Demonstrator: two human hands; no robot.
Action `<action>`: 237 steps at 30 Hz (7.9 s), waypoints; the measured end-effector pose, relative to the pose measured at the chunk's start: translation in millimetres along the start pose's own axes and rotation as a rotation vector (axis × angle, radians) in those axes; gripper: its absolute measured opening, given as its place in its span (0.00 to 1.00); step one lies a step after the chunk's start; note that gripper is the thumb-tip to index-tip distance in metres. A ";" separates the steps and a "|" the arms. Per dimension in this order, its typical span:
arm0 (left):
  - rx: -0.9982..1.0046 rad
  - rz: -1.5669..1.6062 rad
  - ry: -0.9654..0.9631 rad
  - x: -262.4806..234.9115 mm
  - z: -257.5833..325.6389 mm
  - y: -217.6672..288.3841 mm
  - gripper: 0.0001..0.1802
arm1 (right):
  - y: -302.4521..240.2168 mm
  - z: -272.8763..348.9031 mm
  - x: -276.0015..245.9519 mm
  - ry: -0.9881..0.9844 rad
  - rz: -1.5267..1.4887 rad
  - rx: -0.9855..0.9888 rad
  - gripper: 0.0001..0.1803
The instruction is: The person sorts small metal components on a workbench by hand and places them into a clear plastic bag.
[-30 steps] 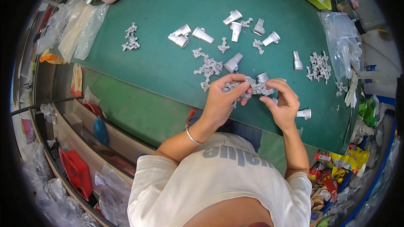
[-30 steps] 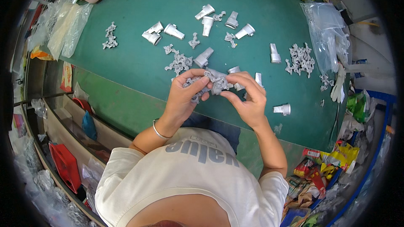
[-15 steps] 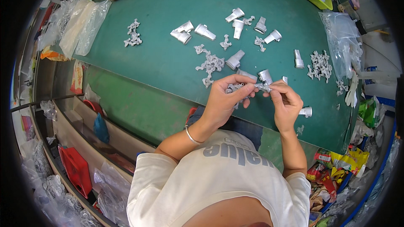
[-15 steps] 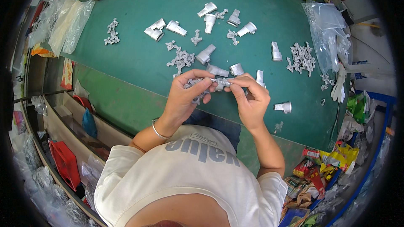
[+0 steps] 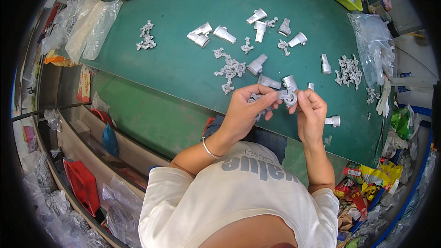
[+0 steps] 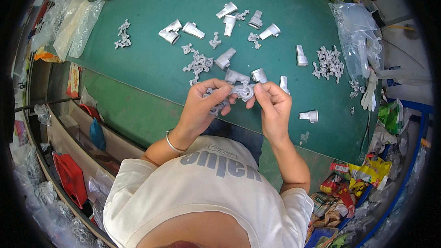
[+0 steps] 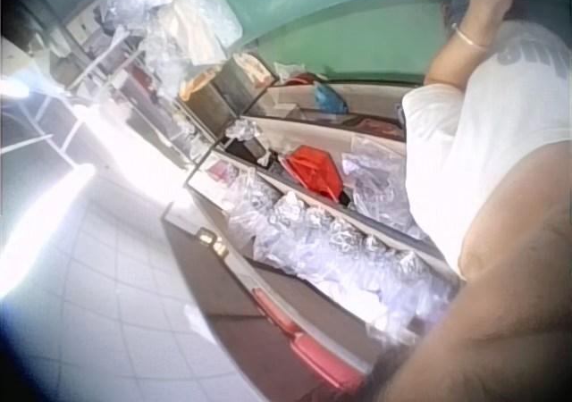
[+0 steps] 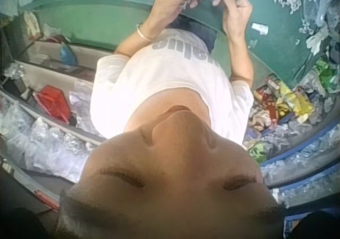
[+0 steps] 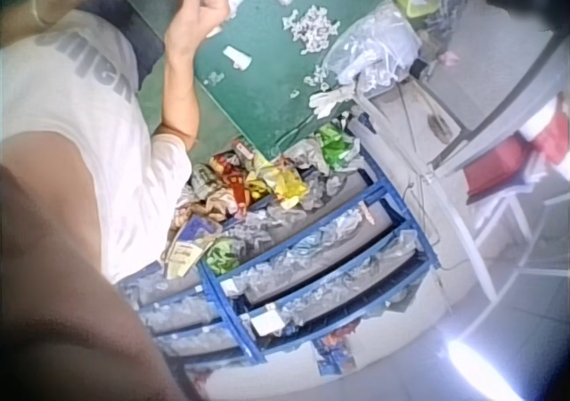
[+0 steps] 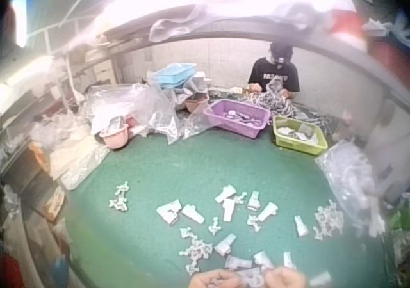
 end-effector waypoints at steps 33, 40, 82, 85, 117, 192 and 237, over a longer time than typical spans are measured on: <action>0.093 -0.440 -0.182 16.7 26.5 22.6 0.14 | -46.2 13.1 -1.4 0.027 0.569 -0.520 0.08; 0.076 -0.395 -0.177 15.1 25.9 17.6 0.12 | -51.1 15.6 -1.0 0.032 0.618 -0.581 0.09; 0.168 -0.405 -0.227 13.9 25.2 16.1 0.10 | -47.8 18.2 2.1 0.031 0.523 -0.470 0.08; 0.173 -0.400 -0.233 13.0 24.7 16.2 0.10 | -47.4 17.1 2.5 0.027 0.526 -0.463 0.08; -0.172 0.248 0.005 -41.6 -10.8 -7.3 0.20 | 34.5 -96.1 -13.0 0.125 0.892 -0.090 0.08; 0.315 -0.166 0.079 -26.6 15.4 35.8 0.11 | -20.8 -30.9 43.7 -0.269 0.438 -0.082 0.14; 0.047 0.100 0.104 -24.4 -3.7 19.7 0.18 | -5.2 -71.3 8.9 0.088 0.959 -0.941 0.10</action>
Point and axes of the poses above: each hand's wrist, its own z-axis away from the middle knuckle, its own x-axis out of the palm, y = z × x, the point moved 1 cm from there along -z, towards the middle knuckle, and after that the axes turned 12 degrees about z, right-handed, at the moved point
